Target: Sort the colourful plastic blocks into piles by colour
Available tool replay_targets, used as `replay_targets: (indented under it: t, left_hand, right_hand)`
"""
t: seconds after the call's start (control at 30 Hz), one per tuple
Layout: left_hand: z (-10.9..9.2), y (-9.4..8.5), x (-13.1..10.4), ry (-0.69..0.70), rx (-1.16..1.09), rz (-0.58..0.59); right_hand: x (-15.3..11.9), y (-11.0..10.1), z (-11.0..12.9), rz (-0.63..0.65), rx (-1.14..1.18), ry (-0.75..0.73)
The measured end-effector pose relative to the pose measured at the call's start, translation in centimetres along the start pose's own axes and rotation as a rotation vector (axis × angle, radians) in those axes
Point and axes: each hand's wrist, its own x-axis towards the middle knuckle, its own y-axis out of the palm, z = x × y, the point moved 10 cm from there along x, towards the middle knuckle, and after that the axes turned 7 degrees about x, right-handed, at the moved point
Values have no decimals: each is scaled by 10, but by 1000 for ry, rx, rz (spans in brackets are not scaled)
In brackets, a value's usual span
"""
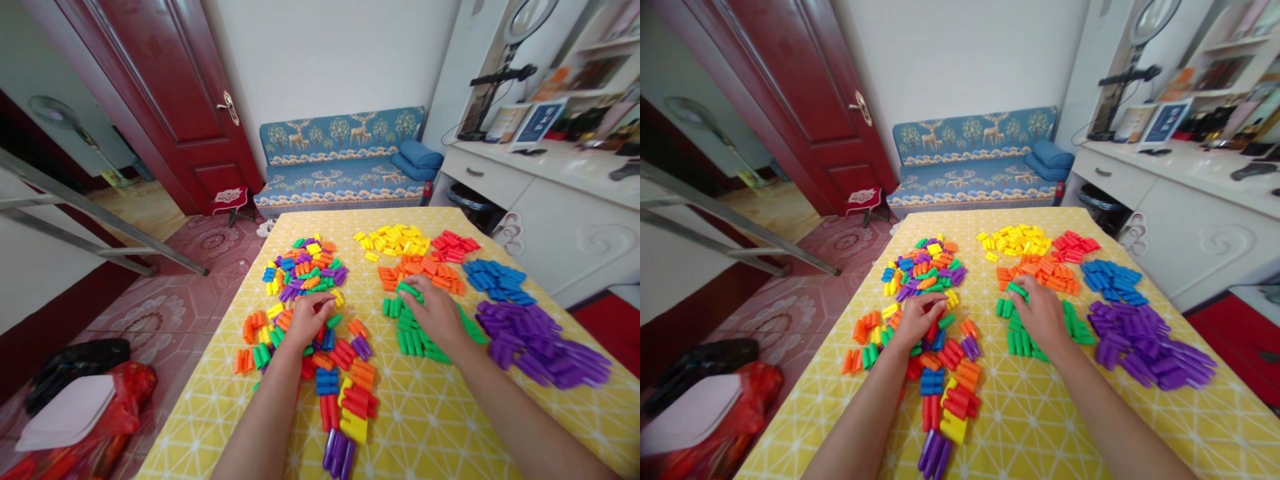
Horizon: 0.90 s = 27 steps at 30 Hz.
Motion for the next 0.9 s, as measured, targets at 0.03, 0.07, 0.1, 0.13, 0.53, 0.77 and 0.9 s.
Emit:
replay_targets:
  t: [0.03,0.07,0.1,0.13,0.53,0.77,0.9]
  left_hand:
    - [0,0,0,1,3,0]
    - [0,0,0,1,6,0]
    - [0,0,0,0,9,1]
    - [1,0,0,-2,11,4]
    - [1,-1,0,-2,-8,-13]
    - [8,-10,0,-1,-11,-120]
    - [9,-10,1,15,-47,-121]
  right_hand:
    - [-2,-4,-8,-11,-21,-4]
    - [-3,-7,-16,-17,-37,-6]
    - [-5,-8,-23,-24,-46,-6]
    - [-7,-7,-28,-29,-51,-9]
    - [-10,2,-2,-59,-92,-144]
    - [-12,93,70,264,267,-182]
    - [-6,135,87,409,208,-219]
